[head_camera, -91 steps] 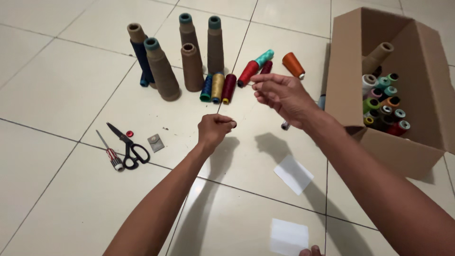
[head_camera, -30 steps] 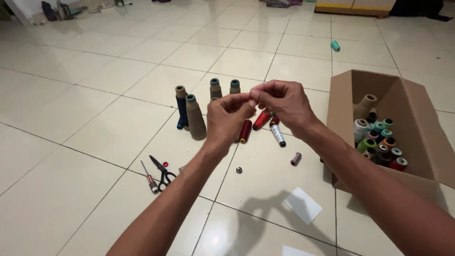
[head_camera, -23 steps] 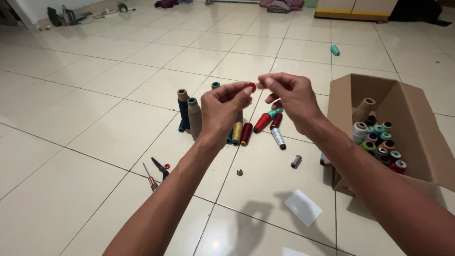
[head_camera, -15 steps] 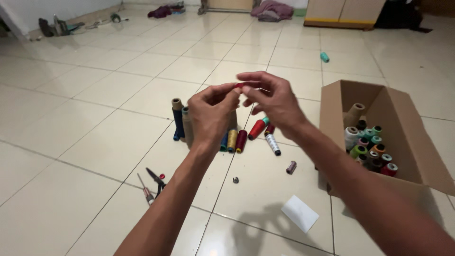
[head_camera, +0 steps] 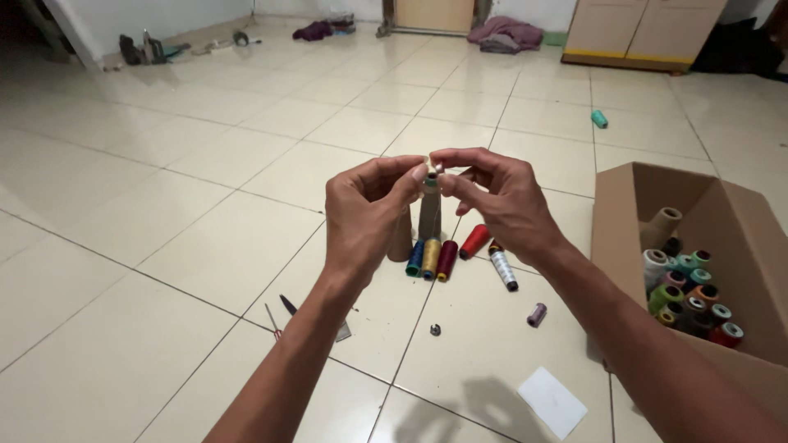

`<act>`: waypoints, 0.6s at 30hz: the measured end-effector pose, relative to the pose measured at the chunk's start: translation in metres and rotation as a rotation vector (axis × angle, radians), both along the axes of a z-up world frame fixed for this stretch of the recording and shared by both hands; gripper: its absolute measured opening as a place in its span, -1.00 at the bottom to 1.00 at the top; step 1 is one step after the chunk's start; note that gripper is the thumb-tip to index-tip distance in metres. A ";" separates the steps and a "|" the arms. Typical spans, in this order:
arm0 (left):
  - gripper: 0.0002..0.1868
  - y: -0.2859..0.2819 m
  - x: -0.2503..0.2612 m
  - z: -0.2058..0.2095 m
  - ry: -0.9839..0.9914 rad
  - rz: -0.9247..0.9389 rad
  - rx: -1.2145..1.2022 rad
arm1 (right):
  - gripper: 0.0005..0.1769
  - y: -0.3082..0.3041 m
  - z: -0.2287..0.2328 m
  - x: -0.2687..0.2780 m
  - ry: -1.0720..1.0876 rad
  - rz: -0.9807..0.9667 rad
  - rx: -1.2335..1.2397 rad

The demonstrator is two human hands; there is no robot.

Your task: The person organizes sewing supplies on a tiled floor, handling spools of thread and small metal parts. They place a large dark spool into a cardboard box, then pick up and inspect small red and silver metal components. Finally, they use a white tissue to wipe a small metal object.

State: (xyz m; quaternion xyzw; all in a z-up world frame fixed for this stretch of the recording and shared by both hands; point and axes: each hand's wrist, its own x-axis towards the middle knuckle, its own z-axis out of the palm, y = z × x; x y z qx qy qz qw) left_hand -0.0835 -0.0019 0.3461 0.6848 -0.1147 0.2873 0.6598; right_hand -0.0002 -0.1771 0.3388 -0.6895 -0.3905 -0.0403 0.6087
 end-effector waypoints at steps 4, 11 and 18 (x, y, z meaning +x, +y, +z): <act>-0.70 0.006 0.003 -0.004 0.064 0.027 0.057 | -0.55 0.000 -0.009 0.009 0.169 0.068 0.049; -0.66 0.015 0.025 -0.015 0.088 -0.150 -0.061 | -0.54 0.005 -0.012 0.006 0.155 0.070 0.000; -0.67 0.020 0.029 -0.023 0.167 -0.215 -0.220 | -0.54 0.008 -0.013 0.002 0.189 0.068 -0.059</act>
